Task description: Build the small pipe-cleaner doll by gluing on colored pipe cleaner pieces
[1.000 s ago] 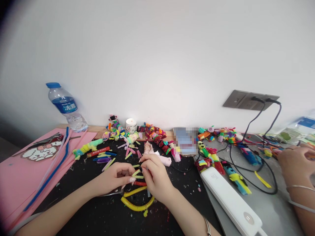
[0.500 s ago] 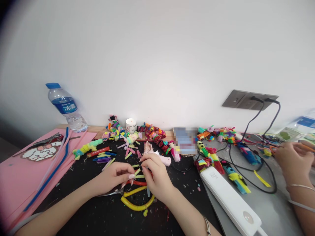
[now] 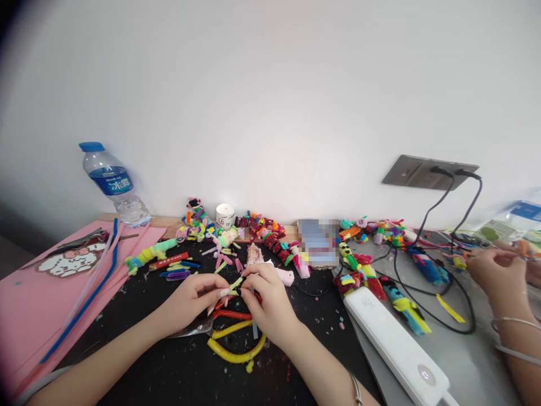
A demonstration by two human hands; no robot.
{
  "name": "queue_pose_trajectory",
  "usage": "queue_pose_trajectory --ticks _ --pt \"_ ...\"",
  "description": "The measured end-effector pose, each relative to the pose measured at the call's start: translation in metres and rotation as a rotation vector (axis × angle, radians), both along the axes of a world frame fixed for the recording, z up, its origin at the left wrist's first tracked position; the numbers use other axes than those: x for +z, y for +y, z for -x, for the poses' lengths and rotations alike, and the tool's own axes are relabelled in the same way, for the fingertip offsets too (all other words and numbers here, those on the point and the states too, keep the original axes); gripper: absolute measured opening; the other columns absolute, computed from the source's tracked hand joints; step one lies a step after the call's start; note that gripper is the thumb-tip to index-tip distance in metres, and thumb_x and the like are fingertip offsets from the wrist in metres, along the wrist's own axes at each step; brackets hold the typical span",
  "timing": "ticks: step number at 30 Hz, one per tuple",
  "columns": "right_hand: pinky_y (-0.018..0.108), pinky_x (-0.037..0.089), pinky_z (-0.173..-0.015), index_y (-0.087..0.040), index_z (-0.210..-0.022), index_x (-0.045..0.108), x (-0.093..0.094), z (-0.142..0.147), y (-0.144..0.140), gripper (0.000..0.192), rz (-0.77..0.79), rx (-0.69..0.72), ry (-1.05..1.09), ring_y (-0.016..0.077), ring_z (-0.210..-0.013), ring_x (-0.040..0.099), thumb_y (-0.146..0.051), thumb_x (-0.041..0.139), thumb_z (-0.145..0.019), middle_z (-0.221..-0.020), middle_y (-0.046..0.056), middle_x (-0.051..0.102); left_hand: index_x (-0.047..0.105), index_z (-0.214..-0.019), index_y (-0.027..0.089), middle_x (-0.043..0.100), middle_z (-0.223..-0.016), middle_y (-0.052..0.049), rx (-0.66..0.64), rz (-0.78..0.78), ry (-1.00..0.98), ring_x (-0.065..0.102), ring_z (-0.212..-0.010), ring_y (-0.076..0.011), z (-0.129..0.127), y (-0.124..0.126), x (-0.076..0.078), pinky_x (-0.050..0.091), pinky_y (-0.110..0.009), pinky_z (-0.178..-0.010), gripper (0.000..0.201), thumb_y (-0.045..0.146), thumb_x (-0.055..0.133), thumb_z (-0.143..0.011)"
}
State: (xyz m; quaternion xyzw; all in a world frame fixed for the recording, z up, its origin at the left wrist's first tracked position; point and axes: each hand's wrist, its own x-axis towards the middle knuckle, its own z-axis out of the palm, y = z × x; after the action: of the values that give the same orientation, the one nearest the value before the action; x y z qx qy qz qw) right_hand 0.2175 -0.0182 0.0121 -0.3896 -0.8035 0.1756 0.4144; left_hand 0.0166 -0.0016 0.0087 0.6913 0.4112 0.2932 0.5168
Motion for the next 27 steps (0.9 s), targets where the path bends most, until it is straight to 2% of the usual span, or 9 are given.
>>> queue_pose_trajectory --ticks 6,18,22,27 --pt "0.035 0.045 -0.085 -0.021 -0.078 0.057 0.0010 0.0008 0.0007 0.014 0.001 0.003 -0.001 0.0195 -0.096 0.055 -0.008 0.053 -0.084 -0.099 0.006 0.059 0.063 -0.077 0.015 0.056 -0.065 0.001 0.039 -0.058 0.036 0.046 -0.055 -0.0104 0.0005 -0.0016 0.0023 0.036 -0.020 -0.053 0.026 0.036 0.052 -0.087" --pt "0.036 0.044 -0.087 -0.021 -0.078 0.055 -0.0012 0.0006 0.0003 0.014 0.018 0.019 -0.024 0.0198 -0.098 0.054 -0.008 0.053 -0.085 -0.100 0.006 0.059 0.065 -0.076 0.017 0.060 -0.070 0.001 -0.015 -0.253 0.135 0.051 -0.063 -0.0125 -0.0008 -0.0015 0.0064 0.038 -0.022 -0.062 0.024 0.029 0.049 -0.089" --pt "0.038 0.044 -0.088 -0.021 -0.079 0.057 -0.0004 0.0011 -0.0005 0.014 0.025 0.020 -0.047 0.0204 -0.099 0.053 -0.009 0.054 -0.084 -0.102 0.006 0.058 0.065 -0.075 0.016 0.062 -0.070 0.000 -0.010 -0.275 0.135 0.053 -0.065 -0.0136 -0.0010 -0.0019 0.0080 0.039 -0.022 -0.062 0.025 0.028 0.048 -0.089" --pt "0.039 0.044 -0.088 -0.021 -0.079 0.058 -0.0004 0.0026 -0.0010 0.015 0.014 0.025 -0.047 0.0203 -0.099 0.052 -0.009 0.054 -0.085 -0.101 0.006 0.059 0.063 -0.072 0.015 0.059 -0.066 0.000 0.029 -0.256 0.115 0.048 -0.057 -0.0116 -0.0025 -0.0038 0.0056 0.037 -0.021 -0.056 0.030 0.032 0.047 -0.090"
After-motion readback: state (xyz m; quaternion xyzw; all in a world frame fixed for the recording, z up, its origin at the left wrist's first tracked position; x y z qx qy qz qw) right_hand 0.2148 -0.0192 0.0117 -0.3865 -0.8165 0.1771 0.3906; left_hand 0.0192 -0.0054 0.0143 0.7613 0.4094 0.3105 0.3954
